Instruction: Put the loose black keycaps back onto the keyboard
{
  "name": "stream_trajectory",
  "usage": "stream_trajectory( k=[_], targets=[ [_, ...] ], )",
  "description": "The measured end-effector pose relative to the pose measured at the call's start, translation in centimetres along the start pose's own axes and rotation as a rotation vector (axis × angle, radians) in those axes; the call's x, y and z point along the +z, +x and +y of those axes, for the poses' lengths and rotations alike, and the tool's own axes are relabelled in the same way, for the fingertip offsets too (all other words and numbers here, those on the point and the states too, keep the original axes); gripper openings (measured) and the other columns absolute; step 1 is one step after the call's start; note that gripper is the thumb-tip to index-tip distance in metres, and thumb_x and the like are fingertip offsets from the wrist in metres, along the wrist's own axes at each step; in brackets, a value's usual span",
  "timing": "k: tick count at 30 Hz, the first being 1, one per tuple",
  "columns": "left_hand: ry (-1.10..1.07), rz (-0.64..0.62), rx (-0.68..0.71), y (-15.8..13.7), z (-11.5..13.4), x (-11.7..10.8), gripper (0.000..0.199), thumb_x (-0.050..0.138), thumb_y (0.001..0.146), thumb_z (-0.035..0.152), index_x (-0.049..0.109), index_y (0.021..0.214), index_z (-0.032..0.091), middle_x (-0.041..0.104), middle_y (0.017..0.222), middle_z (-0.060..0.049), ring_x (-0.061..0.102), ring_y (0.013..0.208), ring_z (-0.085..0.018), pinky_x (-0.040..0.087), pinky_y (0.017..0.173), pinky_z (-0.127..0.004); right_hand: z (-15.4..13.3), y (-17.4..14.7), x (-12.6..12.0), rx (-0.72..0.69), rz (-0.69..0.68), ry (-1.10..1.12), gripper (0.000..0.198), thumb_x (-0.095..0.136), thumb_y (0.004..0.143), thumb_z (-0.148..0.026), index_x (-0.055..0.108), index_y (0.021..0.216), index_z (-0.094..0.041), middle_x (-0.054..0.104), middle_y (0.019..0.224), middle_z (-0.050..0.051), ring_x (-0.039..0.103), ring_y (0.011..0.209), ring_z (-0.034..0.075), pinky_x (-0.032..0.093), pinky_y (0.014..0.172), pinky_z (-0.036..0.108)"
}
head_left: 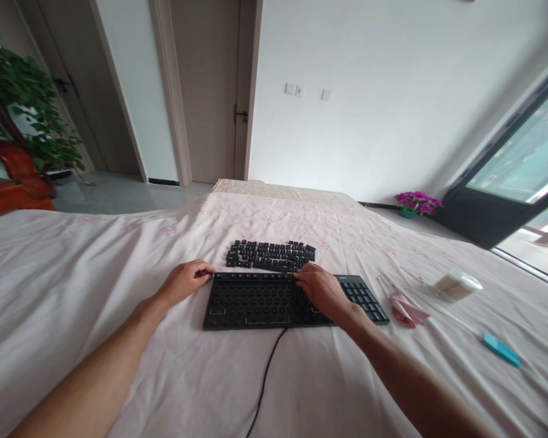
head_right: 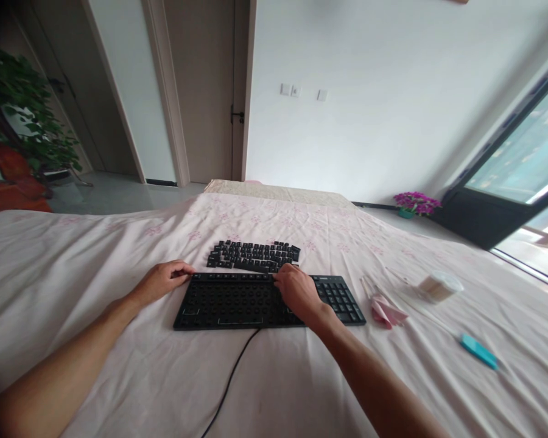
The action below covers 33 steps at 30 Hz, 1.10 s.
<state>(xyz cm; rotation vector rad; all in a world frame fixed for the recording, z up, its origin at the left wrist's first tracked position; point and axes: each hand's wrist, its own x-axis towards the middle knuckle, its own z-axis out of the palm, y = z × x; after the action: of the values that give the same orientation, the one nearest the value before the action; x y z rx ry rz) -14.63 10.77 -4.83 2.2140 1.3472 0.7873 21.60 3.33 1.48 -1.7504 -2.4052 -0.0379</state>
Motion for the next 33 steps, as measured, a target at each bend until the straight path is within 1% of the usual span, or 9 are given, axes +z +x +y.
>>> stream_trajectory(
  k=[3,8,18,22,24,26,28,31,33],
  targets=[
    [-0.015,0.002,0.001,0.0,0.1,0.0,0.025,0.052,0.078,0.030,0.071,0.092,0.022,0.072,0.095,-0.001,0.065,0.086,-0.018,0.049,0.079,-0.025,0.7,0.7,-0.1,0.025,0.033,0.083,0.023,0.048,0.090,-0.023,0.069,0.099,-0.022,0.063,0.097,0.003,0.058,0.091,0.015,0.041,0.080,0.023],
    [-0.026,0.010,-0.003,-0.1,0.3,-0.1,0.024,0.052,0.077,0.030,0.071,0.091,0.023,0.072,0.094,-0.001,0.065,0.085,-0.018,0.049,0.079,-0.025,1.0,1.0,0.1,0.026,0.078,0.093,0.022,0.049,0.089,-0.023,0.071,0.095,-0.022,0.066,0.095,0.003,0.060,0.090,0.015,0.042,0.079,0.024],
    [-0.015,0.021,0.011,-0.1,0.2,-0.1,0.023,0.053,0.076,0.027,0.071,0.089,0.023,0.072,0.092,0.000,0.065,0.084,-0.017,0.048,0.076,-0.024,1.4,1.2,0.4,-0.049,0.101,0.127,0.025,0.048,0.089,-0.020,0.072,0.095,-0.022,0.066,0.092,0.003,0.060,0.087,0.014,0.043,0.079,0.024],
    [-0.013,0.022,0.013,-0.1,0.3,-0.1,0.023,0.053,0.076,0.027,0.071,0.089,0.023,0.072,0.092,-0.001,0.065,0.084,-0.017,0.048,0.076,-0.024,1.3,1.0,0.4,-0.014,0.094,0.104,0.025,0.048,0.089,-0.022,0.072,0.095,-0.023,0.066,0.092,0.003,0.060,0.089,0.015,0.043,0.077,0.025],
    [-0.014,0.021,0.013,0.0,0.4,-0.1,0.023,0.053,0.076,0.028,0.071,0.089,0.023,0.072,0.092,-0.001,0.065,0.084,-0.017,0.048,0.077,-0.024,1.4,1.1,0.5,0.030,0.100,0.140,0.024,0.048,0.089,-0.024,0.072,0.095,-0.024,0.067,0.094,0.003,0.061,0.090,0.016,0.043,0.078,0.026],
    [-0.019,0.017,0.004,0.0,0.3,0.0,0.023,0.053,0.077,0.028,0.071,0.090,0.023,0.072,0.092,-0.001,0.065,0.083,-0.017,0.048,0.077,-0.025,1.7,1.1,0.6,0.088,0.127,0.251,0.023,0.050,0.088,-0.026,0.072,0.094,-0.024,0.068,0.097,0.002,0.061,0.091,0.017,0.044,0.081,0.028],
    [-0.024,0.012,0.000,0.0,0.3,0.0,0.024,0.053,0.077,0.029,0.071,0.091,0.023,0.072,0.093,-0.001,0.065,0.084,-0.018,0.048,0.077,-0.025,2.0,1.3,0.9,0.160,0.166,0.445,0.020,0.054,0.085,-0.028,0.073,0.092,-0.024,0.069,0.094,0.002,0.062,0.089,0.018,0.044,0.082,0.030],
    [-0.013,0.023,0.016,-0.1,0.3,-0.1,0.023,0.052,0.079,0.029,0.071,0.091,0.023,0.071,0.093,-0.001,0.064,0.085,-0.017,0.048,0.077,-0.025,1.7,1.4,1.0,0.316,0.165,0.872,0.021,0.062,0.079,-0.033,0.073,0.091,-0.020,0.069,0.075,0.002,0.062,0.073,0.017,0.046,0.067,0.028],
    [0.003,0.078,0.015,-0.2,0.7,-0.3,0.022,0.052,0.079,0.028,0.071,0.090,0.023,0.070,0.092,-0.001,0.063,0.081,-0.016,0.047,0.075,-0.025,1.0,1.2,0.8,0.395,0.131,1.158,0.027,0.068,0.074,-0.037,0.073,0.091,-0.017,0.066,0.067,0.002,0.060,0.064,0.014,0.044,0.055,0.023]
  ],
)
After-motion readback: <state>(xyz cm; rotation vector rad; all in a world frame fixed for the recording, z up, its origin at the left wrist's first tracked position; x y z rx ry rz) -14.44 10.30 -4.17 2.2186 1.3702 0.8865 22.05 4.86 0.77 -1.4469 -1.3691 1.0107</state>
